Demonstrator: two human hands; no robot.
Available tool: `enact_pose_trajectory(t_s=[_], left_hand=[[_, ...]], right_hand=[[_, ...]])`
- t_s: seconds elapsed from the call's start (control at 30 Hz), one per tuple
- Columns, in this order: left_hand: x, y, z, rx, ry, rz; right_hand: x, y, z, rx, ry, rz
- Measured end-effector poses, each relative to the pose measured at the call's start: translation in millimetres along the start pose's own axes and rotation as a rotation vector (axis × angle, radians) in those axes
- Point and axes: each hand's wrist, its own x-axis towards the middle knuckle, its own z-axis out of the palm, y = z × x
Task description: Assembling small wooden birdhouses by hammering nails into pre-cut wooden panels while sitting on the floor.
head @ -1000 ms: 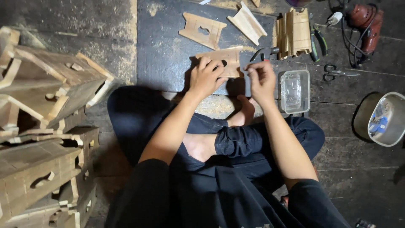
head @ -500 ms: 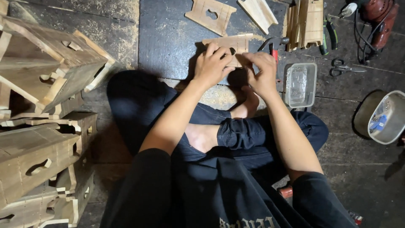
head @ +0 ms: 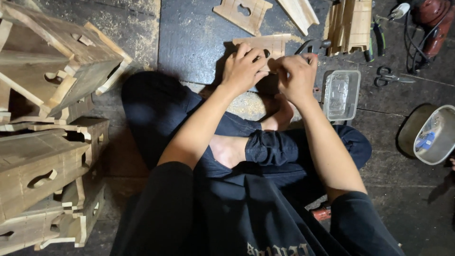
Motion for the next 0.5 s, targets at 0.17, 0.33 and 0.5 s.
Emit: enact_pose_trajectory(t_s=[0.17, 0.33, 0.5], left_hand=[[7.3, -4.8, 18.4, -0.053, -0.029, -0.031], [1.3, -5.3, 5.6, 0.023, 0.079, 0.050], [-4.7, 10.6, -31.5, -0.078, 0.353, 0.209]], right_hand=[[1.0, 7.0, -0.2, -0.231, -0.044, -0.138], [1.2, 12.6, 4.2, -0.279, -0.077, -0.175], [-11.8, 20.3, -6.7, -0.185, -0.024, -0.149]])
